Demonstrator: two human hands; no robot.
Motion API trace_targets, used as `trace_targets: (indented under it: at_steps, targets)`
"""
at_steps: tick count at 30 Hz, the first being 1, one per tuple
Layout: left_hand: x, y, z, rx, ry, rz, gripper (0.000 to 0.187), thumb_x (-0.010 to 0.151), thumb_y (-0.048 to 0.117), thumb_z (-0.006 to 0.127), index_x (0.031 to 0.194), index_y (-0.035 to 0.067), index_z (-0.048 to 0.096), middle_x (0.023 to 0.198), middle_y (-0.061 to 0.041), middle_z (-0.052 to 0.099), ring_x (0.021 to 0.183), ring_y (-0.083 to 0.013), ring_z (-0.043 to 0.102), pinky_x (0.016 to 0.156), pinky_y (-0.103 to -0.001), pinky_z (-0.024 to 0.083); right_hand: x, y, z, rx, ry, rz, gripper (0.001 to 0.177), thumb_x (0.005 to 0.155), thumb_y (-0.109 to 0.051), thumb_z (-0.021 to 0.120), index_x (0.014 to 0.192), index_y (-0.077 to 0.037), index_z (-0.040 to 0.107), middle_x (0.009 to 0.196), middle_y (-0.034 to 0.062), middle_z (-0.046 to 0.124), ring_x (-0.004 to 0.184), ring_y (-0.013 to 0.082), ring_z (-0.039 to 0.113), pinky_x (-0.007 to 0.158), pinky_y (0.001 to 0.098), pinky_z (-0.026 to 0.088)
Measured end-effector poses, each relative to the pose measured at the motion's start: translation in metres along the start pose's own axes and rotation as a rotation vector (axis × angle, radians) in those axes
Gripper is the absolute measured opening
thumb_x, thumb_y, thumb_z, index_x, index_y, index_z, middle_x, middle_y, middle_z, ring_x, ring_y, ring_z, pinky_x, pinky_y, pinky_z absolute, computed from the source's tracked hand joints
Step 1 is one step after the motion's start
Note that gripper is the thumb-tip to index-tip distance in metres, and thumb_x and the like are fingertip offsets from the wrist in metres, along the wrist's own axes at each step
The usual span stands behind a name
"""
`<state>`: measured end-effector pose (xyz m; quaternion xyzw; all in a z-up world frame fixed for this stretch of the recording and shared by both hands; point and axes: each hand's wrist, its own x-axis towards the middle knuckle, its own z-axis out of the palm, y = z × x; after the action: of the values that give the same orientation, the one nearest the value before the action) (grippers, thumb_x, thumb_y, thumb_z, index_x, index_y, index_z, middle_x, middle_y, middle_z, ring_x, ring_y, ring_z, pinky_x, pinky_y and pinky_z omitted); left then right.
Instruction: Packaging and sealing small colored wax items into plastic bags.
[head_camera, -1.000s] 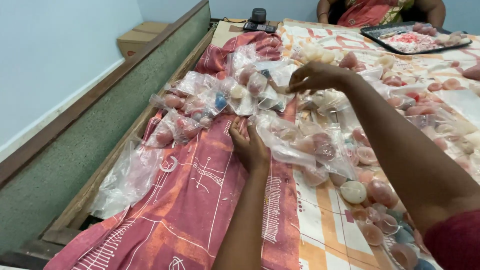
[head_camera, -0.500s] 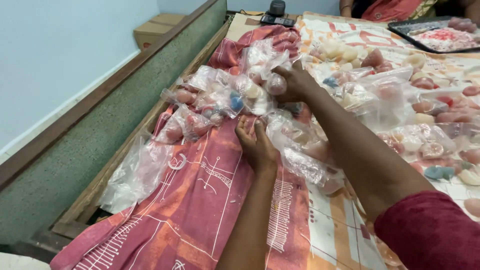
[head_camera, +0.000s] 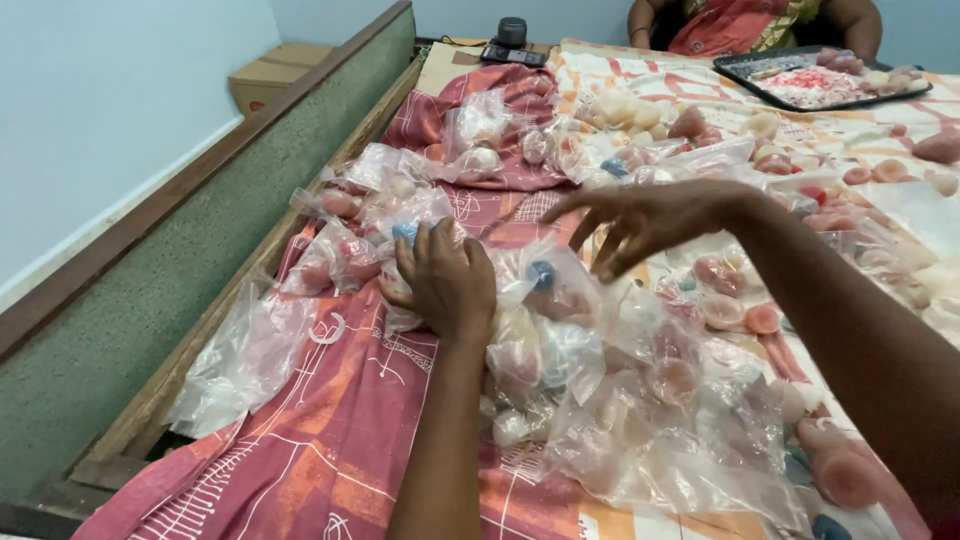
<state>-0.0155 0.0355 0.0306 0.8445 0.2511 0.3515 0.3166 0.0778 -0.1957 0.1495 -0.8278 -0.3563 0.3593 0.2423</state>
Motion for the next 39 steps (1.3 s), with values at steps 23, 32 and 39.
trace_targets:
  at_steps: [23,32,39]
  targets:
    - [-0.002,-0.005,0.018,-0.141,-0.040,0.110,0.038,0.087,0.030,0.064,0.124,0.024,0.072,0.146,0.005,0.060,0.147,-0.0266,0.038,0.117,-0.062,0.014,-0.019,0.048,-0.022,-0.182,0.220,0.182,0.075,0.083,-0.071,0.055,0.147,-0.032,0.055,0.141,0.0116,0.061,0.132,0.0303,0.056,0.102,0.0496,0.047]
    - [0.008,-0.016,0.029,-0.152,0.005,0.216,0.038,0.088,0.027,0.061,0.123,0.022,0.075,0.142,0.004,0.064,0.145,-0.0284,0.043,0.116,-0.056,0.024,0.075,0.182,-0.112,-0.145,0.802,0.199,0.072,0.089,-0.056,0.071,0.138,-0.004,0.064,0.129,0.0200,0.072,0.121,0.0347,0.067,0.096,0.0476,0.054]
    - [0.005,-0.008,0.022,-0.137,0.048,0.273,0.038,0.089,0.023,0.061,0.125,0.019,0.073,0.140,0.000,0.065,0.144,-0.0325,0.043,0.117,-0.057,0.024,0.206,0.172,-0.136,-0.513,0.897,0.281,0.117,0.064,-0.082,0.078,0.158,-0.023,0.042,0.146,0.0292,0.050,0.134,0.0497,0.048,0.107,0.0580,0.040]
